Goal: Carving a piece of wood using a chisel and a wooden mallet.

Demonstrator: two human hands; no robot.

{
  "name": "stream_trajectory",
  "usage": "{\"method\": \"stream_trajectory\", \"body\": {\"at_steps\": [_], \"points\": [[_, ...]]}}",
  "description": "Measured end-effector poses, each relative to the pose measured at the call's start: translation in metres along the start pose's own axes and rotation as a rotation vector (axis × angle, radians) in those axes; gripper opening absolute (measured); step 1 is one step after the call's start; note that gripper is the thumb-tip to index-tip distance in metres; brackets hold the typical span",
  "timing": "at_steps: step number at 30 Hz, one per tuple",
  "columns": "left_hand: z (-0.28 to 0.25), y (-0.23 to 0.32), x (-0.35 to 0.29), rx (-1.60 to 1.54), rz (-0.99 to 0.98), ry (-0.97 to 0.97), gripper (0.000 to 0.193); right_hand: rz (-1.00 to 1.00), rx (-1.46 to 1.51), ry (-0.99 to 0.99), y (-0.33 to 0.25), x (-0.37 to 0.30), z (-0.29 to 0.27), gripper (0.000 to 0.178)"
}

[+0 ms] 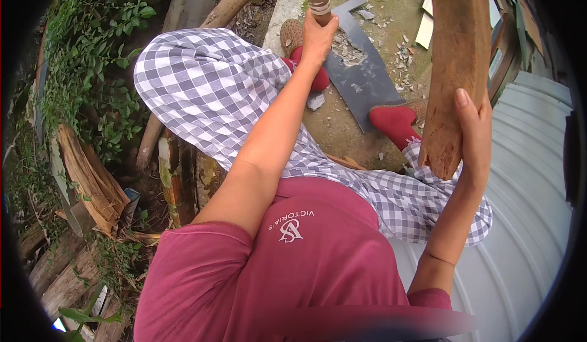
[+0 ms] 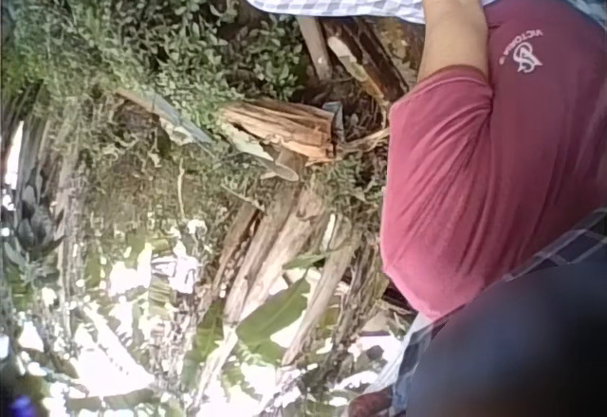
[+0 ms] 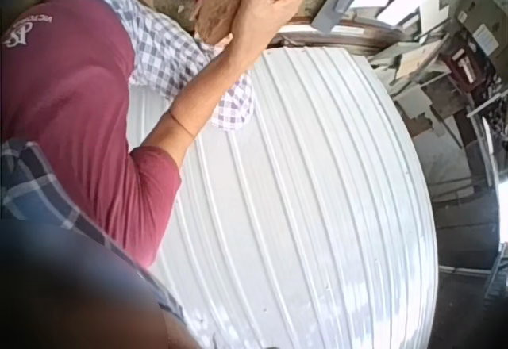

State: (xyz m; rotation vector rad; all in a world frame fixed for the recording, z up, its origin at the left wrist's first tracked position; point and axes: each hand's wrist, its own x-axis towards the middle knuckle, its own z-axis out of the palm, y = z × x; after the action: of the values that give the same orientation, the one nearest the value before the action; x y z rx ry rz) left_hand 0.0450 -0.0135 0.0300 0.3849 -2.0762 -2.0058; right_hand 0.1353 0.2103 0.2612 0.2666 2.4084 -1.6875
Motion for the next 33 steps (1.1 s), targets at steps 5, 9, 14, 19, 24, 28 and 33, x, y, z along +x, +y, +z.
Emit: {"method": "stream_trajectory", "body": {"at_steps": [5,9,14,19,24,28,33], "points": [[0.005,0.009,0.005,-0.113,0.01,0.01,0.035,0.179,0.354,0.297,0.042,-0.025,-0.029,0.062],[0.029,0.025,-0.033,0.17,0.017,-0.294,0.037,0.307,0.463,0.213,0.075,-0.047,-0.013,0.062],[0.069,-0.009,-0.079,0.435,0.596,-1.001,0.03,0.381,0.723,0.356,0.098,-0.061,0.0,0.057],[0.078,-0.029,-0.09,0.637,0.732,-1.283,0.03,0.362,0.776,0.405,0.084,-0.059,-0.005,0.053],[0.068,-0.036,-0.086,0.598,0.662,-1.425,0.028,0.392,0.765,0.333,0.096,-0.058,-0.006,0.054],[0.061,-0.039,-0.09,0.559,0.638,-1.446,0.026,0.368,0.774,0.41,0.099,-0.054,0.001,0.052],[0.056,-0.037,-0.093,0.597,0.635,-1.438,0.027,0.356,0.743,0.396,0.1,-0.054,0.001,0.053]]}}
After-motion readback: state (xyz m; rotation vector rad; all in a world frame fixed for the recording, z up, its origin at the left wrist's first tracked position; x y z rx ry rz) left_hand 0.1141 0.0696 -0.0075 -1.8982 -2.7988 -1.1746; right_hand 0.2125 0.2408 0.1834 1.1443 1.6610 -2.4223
